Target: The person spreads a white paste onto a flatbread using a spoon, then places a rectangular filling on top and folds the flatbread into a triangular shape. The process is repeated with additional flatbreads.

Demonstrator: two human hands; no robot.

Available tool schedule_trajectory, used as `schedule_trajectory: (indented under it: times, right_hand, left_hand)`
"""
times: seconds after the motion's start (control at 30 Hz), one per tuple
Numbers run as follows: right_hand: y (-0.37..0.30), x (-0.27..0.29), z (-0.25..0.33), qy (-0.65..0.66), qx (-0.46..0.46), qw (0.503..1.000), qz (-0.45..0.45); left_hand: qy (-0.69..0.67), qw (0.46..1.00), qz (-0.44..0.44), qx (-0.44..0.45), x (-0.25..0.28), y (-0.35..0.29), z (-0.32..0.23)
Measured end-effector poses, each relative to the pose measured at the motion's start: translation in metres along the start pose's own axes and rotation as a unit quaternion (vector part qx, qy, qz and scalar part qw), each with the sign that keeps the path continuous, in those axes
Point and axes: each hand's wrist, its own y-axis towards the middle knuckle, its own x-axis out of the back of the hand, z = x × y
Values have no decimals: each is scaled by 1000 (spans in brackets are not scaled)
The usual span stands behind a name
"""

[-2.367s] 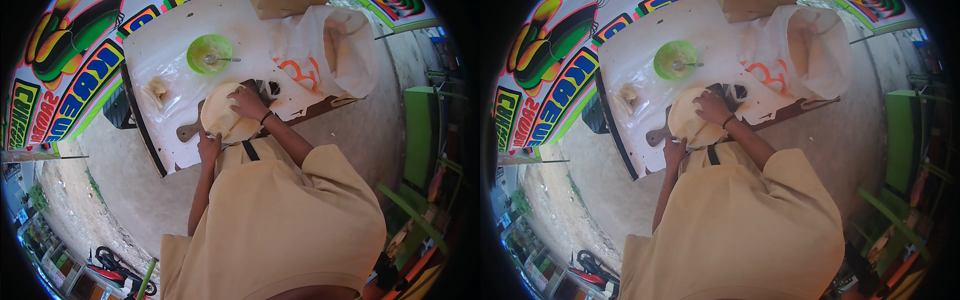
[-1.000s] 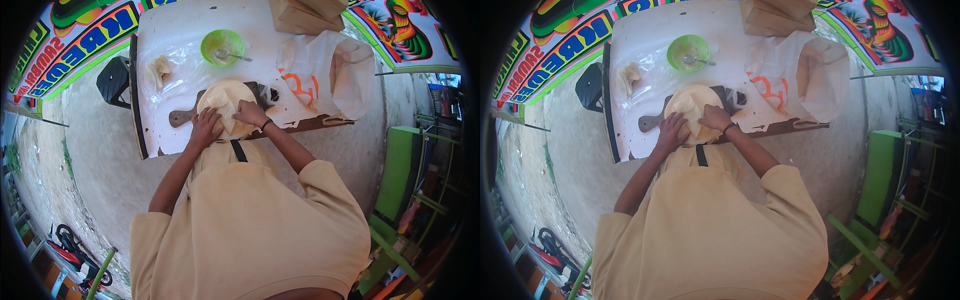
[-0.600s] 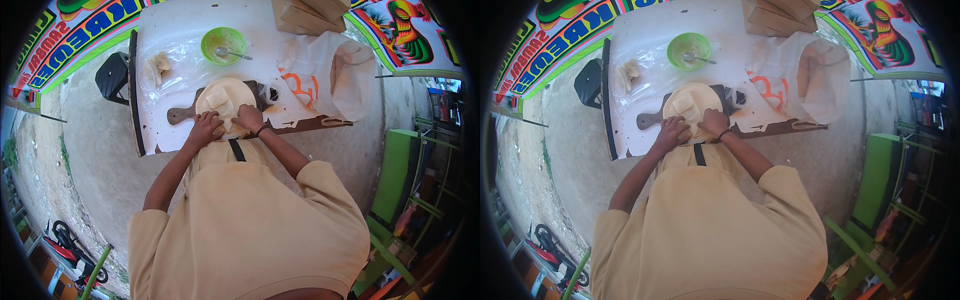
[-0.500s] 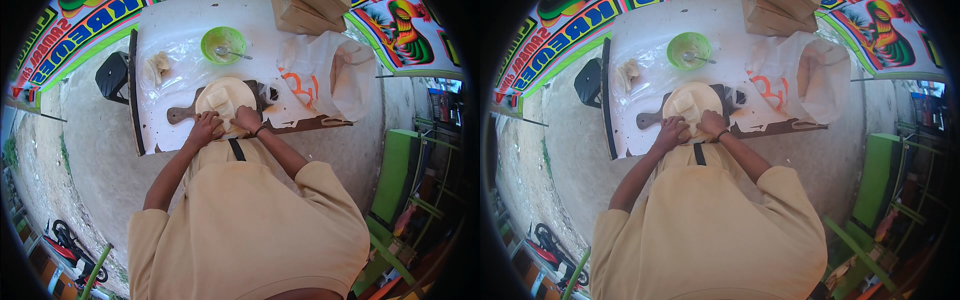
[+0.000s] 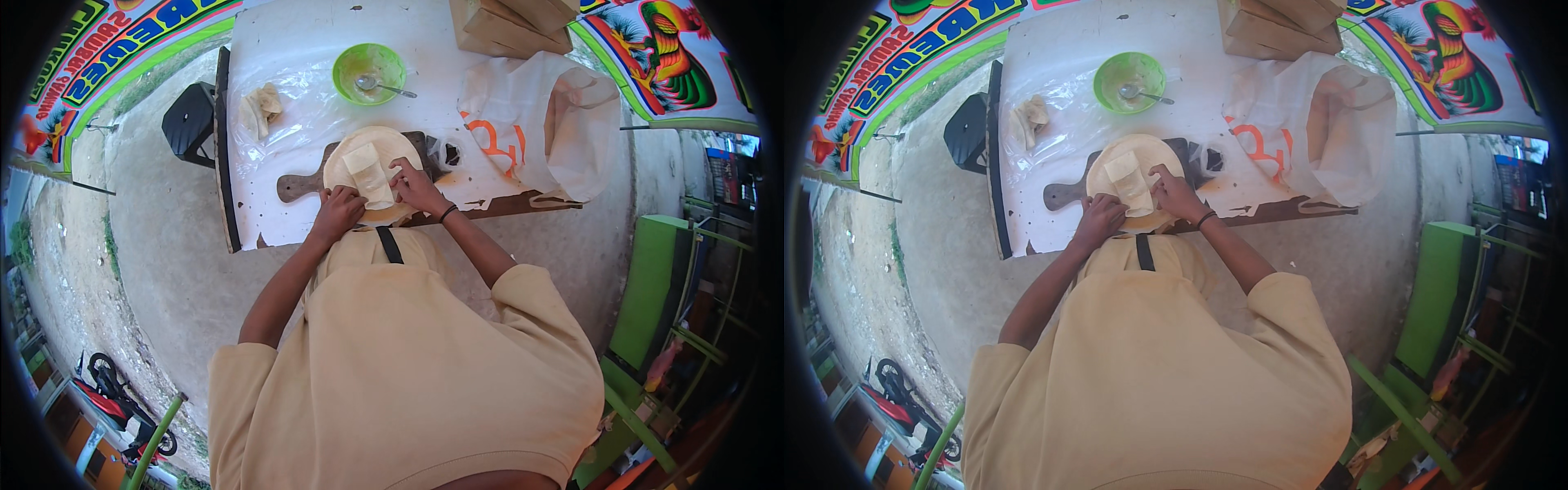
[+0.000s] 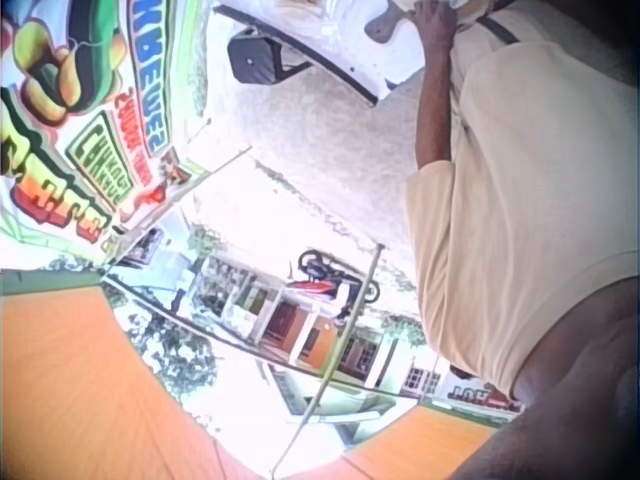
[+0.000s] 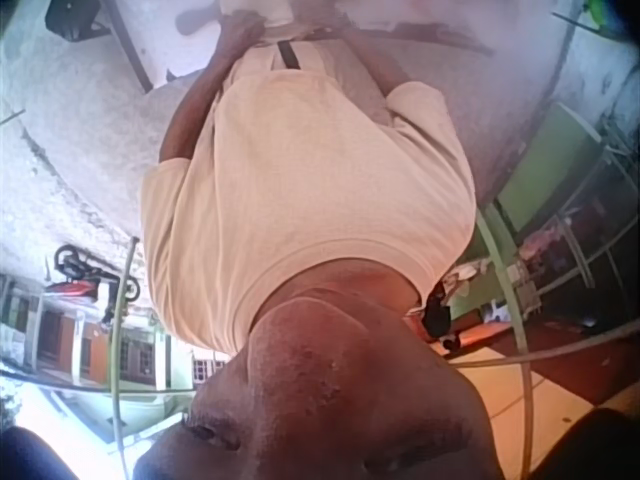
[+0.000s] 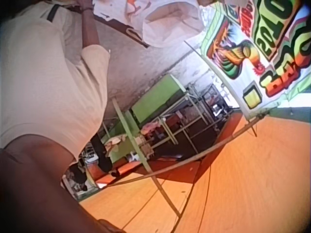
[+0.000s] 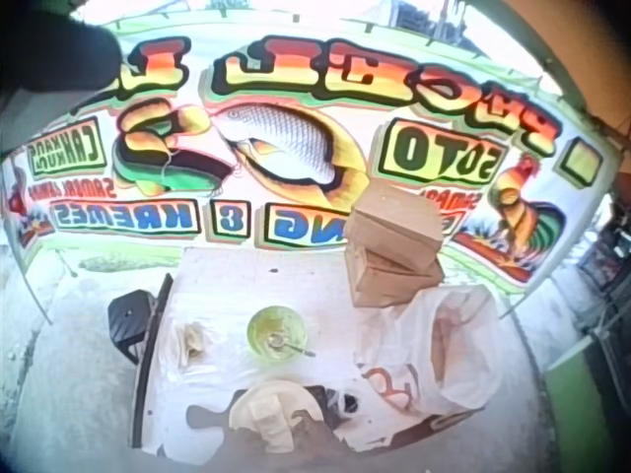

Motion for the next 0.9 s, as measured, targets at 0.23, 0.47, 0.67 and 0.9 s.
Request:
schedule_trajectory:
  times: [0.23, 0.47, 0.67, 0.9]
  right_hand:
    - [-4, 13, -3, -240, 138, 960, 37]
    - [0, 8, -15, -184, 148, 971, -21]
    - [5, 5, -14, -181, 103, 978, -30]
    - [10, 2, -3, -173, 22, 984, -35]
  left_hand:
    - [-24, 999, 6, 21, -1, 0, 0]
    - [-36, 999, 2, 33, 2, 0, -3]
    - [-36, 998, -2, 52, -2, 1, -2]
    - [-60, 988, -26, 143, 2, 10, -11]
